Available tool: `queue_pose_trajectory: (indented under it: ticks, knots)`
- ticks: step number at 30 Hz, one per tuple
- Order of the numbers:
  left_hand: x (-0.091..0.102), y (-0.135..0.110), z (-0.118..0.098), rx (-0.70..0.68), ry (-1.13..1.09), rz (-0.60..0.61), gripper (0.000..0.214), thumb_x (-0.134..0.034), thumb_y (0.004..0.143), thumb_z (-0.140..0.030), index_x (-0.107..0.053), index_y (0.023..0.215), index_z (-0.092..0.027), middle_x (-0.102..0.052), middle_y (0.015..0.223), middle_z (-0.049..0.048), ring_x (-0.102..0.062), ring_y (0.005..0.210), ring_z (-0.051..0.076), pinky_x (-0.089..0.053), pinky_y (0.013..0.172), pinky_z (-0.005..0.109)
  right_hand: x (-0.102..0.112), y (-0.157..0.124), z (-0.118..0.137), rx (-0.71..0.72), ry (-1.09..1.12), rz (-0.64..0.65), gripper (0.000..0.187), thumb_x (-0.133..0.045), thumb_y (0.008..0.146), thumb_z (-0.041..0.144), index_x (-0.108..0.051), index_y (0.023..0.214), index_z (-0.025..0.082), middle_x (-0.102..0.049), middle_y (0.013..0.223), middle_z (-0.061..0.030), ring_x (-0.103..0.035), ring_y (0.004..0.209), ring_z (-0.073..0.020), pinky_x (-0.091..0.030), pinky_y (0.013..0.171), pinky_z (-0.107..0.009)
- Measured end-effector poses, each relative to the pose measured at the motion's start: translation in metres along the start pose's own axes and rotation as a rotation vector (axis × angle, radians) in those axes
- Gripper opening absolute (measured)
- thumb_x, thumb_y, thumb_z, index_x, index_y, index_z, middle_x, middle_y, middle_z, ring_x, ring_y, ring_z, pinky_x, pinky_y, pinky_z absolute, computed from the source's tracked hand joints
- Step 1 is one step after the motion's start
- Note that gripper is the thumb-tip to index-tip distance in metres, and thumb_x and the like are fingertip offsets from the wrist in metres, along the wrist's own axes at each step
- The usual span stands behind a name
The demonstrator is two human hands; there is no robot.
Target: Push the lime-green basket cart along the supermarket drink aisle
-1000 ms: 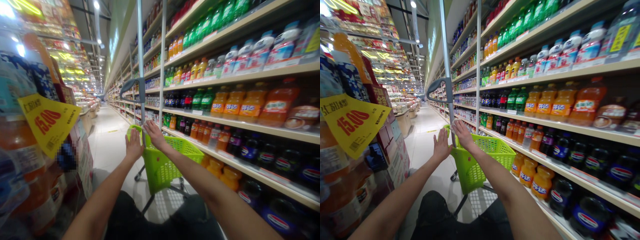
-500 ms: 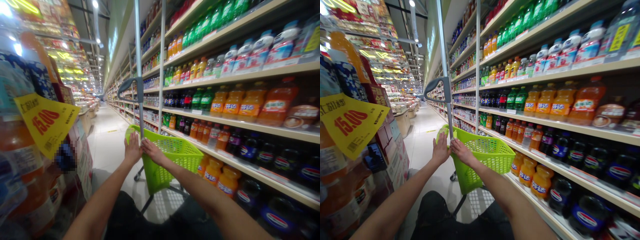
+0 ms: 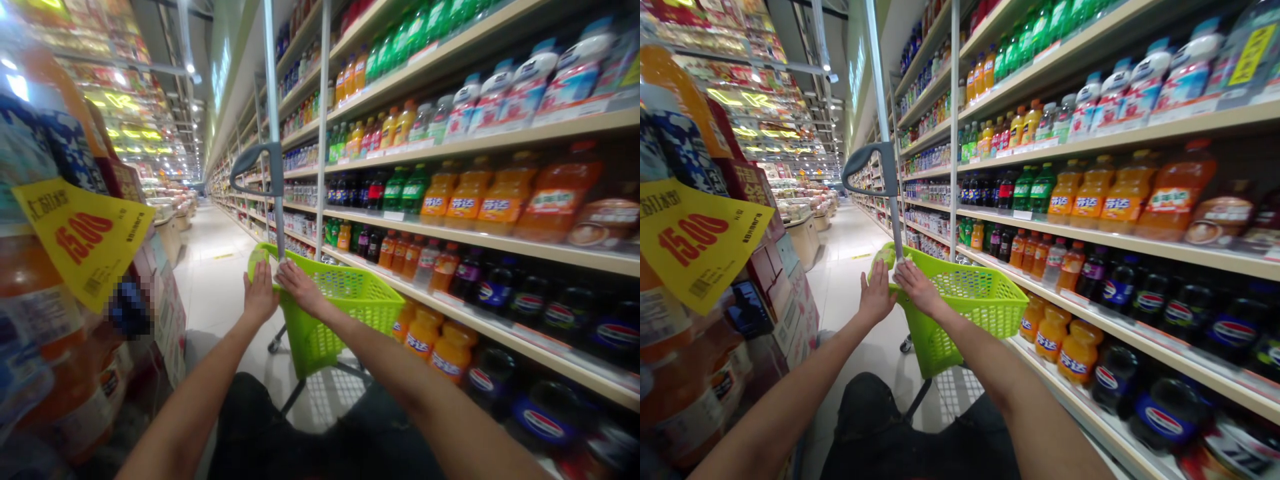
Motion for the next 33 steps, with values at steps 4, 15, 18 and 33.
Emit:
queue_pose_trajectory:
  ticks: [4,15,18,33]
  knots:
    - [-0.005,-0.003,0.001,-0.008,0.001,0.010,0.070,-0.044,0.076,-0.029,-0.020,0.137,-0.006,-0.017,0.146,0.0163,-0.011,0.136,0.025,-0.012,0.107,0.052,-0.005,-0.010,0.003,0.028,0.007,0.060,0.035,-0.038,0.089,0.013,-0.050,0.122,0.018,-0.043,0.135,-0.0083,-0.014,0.134,-0.0195,-0.031,0.106,-0.045]
    - [-0.003,0.006,0.004,0.013,0.000,0.048,0.073,-0.044,0.076,-0.031,-0.017,0.139,-0.007,-0.015,0.147,0.0159,-0.008,0.136,0.026,-0.011,0.107,0.053,0.021,0.043,-0.008,-0.027,-0.044,-0.003,0.038,-0.037,0.088,0.010,-0.048,0.124,0.016,-0.039,0.138,-0.0092,-0.007,0.135,-0.0206,-0.025,0.108,-0.047]
    - [-0.016,0.002,0.007,0.010,0.005,0.158,0.066,-0.044,0.077,-0.032,-0.025,0.137,-0.010,-0.022,0.145,0.0150,-0.015,0.135,0.026,-0.014,0.106,0.054,-0.002,0.005,0.007,-0.007,-0.009,0.002,0.035,-0.040,0.088,0.011,-0.052,0.120,0.015,-0.044,0.134,-0.0102,-0.010,0.135,-0.0211,-0.029,0.106,-0.046]
    - [-0.023,-0.015,0.011,0.018,-0.017,0.196,0.053,-0.042,0.076,-0.026,-0.039,0.128,-0.015,-0.043,0.134,0.0123,-0.028,0.130,0.026,-0.011,0.106,0.056,-0.039,-0.074,0.008,-0.300,0.046,-0.152,0.066,-0.034,0.075,-0.005,-0.029,0.137,0.018,-0.028,0.143,-0.0121,-0.008,0.134,-0.0232,-0.032,0.104,-0.051]
Point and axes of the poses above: each hand's wrist, its own y-axis towards the middle knuckle, its own x-axis out of the back of the hand, z = x × y, the point moved 9 cm from there along y, towards the middle knuckle
